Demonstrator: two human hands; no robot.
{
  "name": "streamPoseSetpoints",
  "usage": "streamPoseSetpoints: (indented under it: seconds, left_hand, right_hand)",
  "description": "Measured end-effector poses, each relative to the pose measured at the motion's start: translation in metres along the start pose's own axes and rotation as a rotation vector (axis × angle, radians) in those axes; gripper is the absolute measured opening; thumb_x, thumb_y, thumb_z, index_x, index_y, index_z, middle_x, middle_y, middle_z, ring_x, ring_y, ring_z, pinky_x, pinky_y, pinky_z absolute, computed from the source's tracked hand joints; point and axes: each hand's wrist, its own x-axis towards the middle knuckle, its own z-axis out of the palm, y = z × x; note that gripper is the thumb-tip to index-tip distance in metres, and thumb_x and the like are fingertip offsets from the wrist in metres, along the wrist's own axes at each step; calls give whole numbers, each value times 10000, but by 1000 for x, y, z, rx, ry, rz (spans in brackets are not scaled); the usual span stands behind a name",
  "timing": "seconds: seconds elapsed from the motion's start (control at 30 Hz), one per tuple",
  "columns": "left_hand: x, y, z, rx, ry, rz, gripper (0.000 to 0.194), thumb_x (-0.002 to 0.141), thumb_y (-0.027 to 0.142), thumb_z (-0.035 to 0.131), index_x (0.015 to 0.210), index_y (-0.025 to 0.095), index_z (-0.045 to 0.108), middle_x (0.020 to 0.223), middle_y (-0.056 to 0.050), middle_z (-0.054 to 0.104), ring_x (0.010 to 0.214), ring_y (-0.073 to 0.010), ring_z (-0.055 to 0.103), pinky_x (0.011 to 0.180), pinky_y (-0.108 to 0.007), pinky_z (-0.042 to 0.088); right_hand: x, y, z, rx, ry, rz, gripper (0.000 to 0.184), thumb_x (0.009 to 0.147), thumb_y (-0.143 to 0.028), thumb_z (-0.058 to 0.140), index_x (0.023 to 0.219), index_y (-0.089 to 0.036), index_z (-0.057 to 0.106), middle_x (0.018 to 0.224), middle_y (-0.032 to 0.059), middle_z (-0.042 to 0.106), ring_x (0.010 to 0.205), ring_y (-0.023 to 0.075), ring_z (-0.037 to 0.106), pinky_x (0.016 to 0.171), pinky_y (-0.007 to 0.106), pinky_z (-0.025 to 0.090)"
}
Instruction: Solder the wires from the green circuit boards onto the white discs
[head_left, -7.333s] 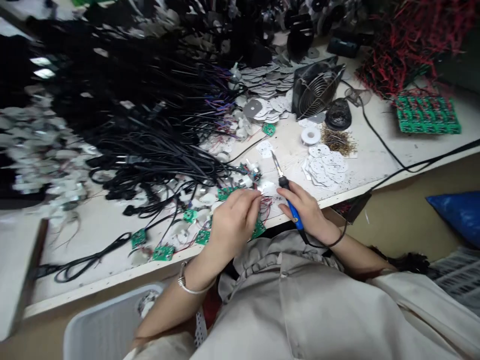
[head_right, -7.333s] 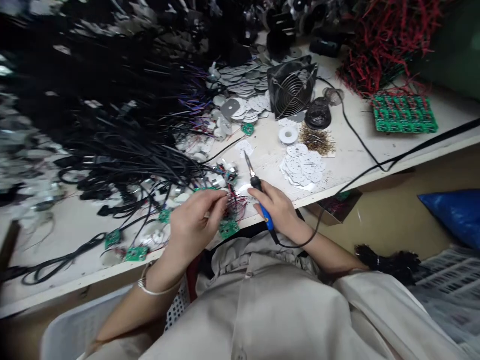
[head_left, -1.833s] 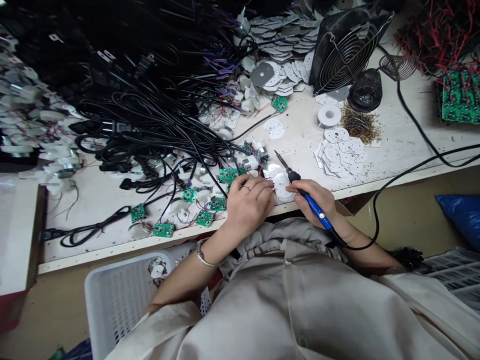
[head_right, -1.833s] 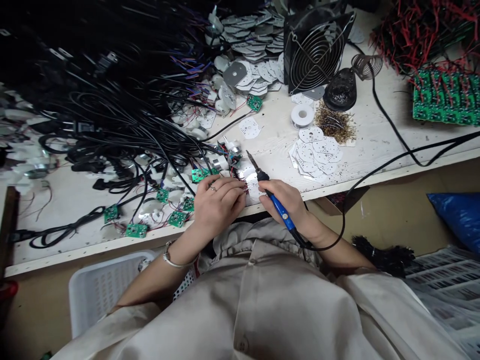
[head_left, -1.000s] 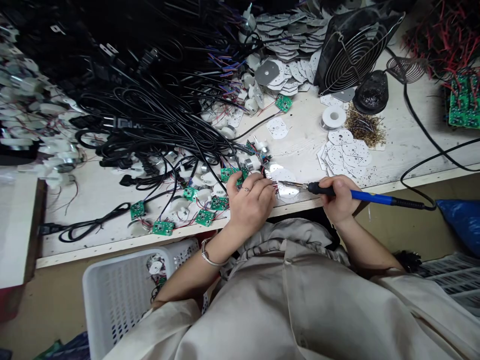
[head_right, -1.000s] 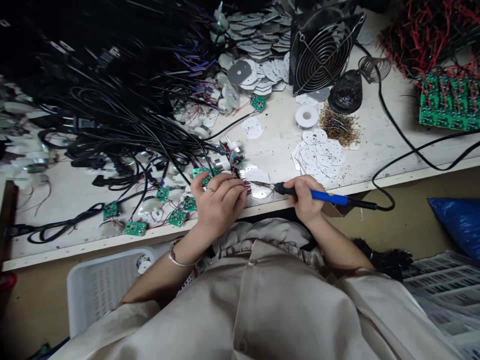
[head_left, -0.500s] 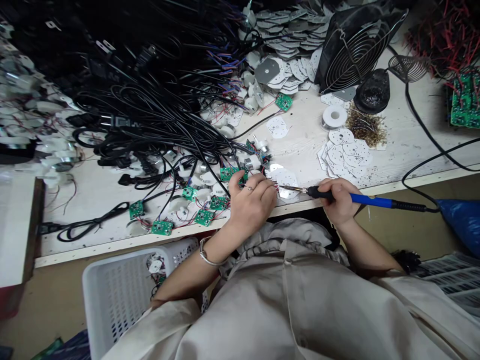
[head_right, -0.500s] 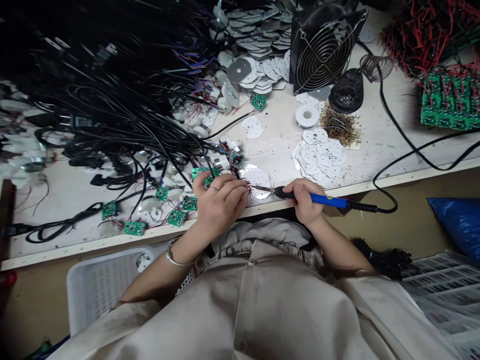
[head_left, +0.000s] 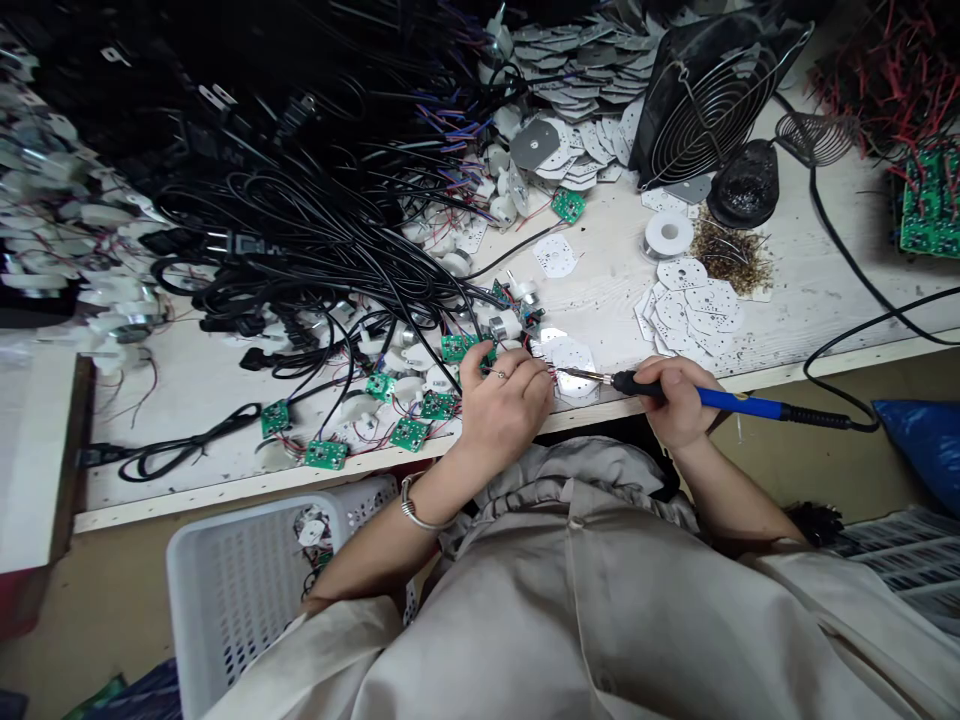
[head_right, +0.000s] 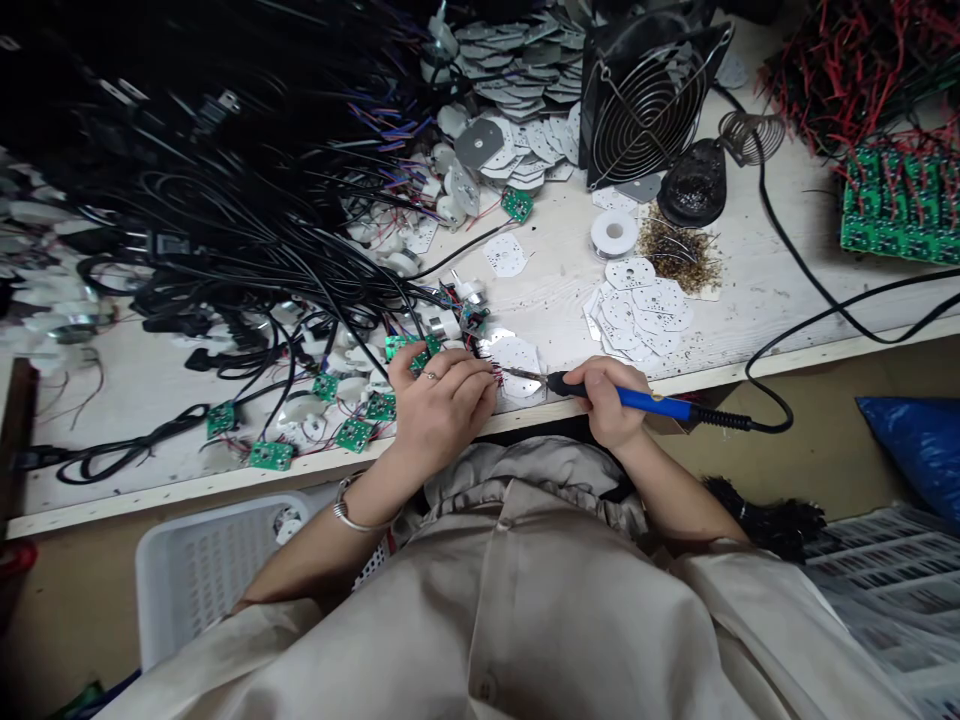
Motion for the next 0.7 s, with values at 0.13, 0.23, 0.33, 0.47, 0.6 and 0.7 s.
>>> streamPoseSetpoints:
  seconds: [0.13, 0.23, 0.33, 0.47, 0.6, 0.7]
  left_hand:
    - [0, 0, 1, 2, 5, 2, 65, 918, 173, 604, 896, 233, 593, 918, 40, 731, 950, -179, 639, 1029, -477, 325]
    - [0, 0, 1, 34, 28, 14, 59, 916, 177, 609, 894, 228, 591, 908, 40, 736, 935, -174, 642, 1025, -472, 336]
    - [-1, -1, 2, 12, 2, 6, 62, 918, 173, 592, 921, 233, 604, 927, 34, 732, 953, -177, 638, 1054, -494, 325]
    - [-3, -1, 2, -15, -37, -12, 101, 903, 160, 587, 945, 244, 624, 947, 20, 732, 976, -191, 638, 1077, -528, 318]
    - [-2, 0, 2, 32, 4, 6, 73, 910, 172, 594, 888, 237, 619, 917, 38, 741, 944, -180, 649, 1047, -501, 345]
    - [0, 0, 2, 18, 11, 4, 80, 917, 181, 593, 860, 229, 624, 920, 33, 747, 938, -184, 649, 1026, -495, 356]
  right_hand:
    - [1, -2, 1, 1, -1, -27, 331, 928, -419, 509, 732, -247, 712, 641, -6, 659, 430, 135, 522, 403, 304, 407]
    - [1, -3, 1, -48, -39, -62, 330, 927, -420, 513, 732, -247, 715, 655, 5, 670, 503, 160, 596, 457, 319, 470]
    - [1, -3, 0, -86, -48, -108, 342, 924, -442, 505, 726, -252, 709, 595, 2, 628, 500, 174, 603, 473, 339, 499]
    - [0, -4, -3, -88, 58, -166, 355, 915, -476, 493, 717, -251, 684, 595, 11, 606, 498, 191, 607, 443, 355, 485]
    - [4, -12, -3, -88, 262, -225, 344, 948, -446, 442, 750, -243, 639, 633, 7, 600, 398, 143, 503, 348, 306, 365]
    - [12, -18, -6, -85, 330, -227, 301, 976, -411, 436, 816, -243, 629, 584, -23, 554, 348, 111, 431, 327, 271, 316]
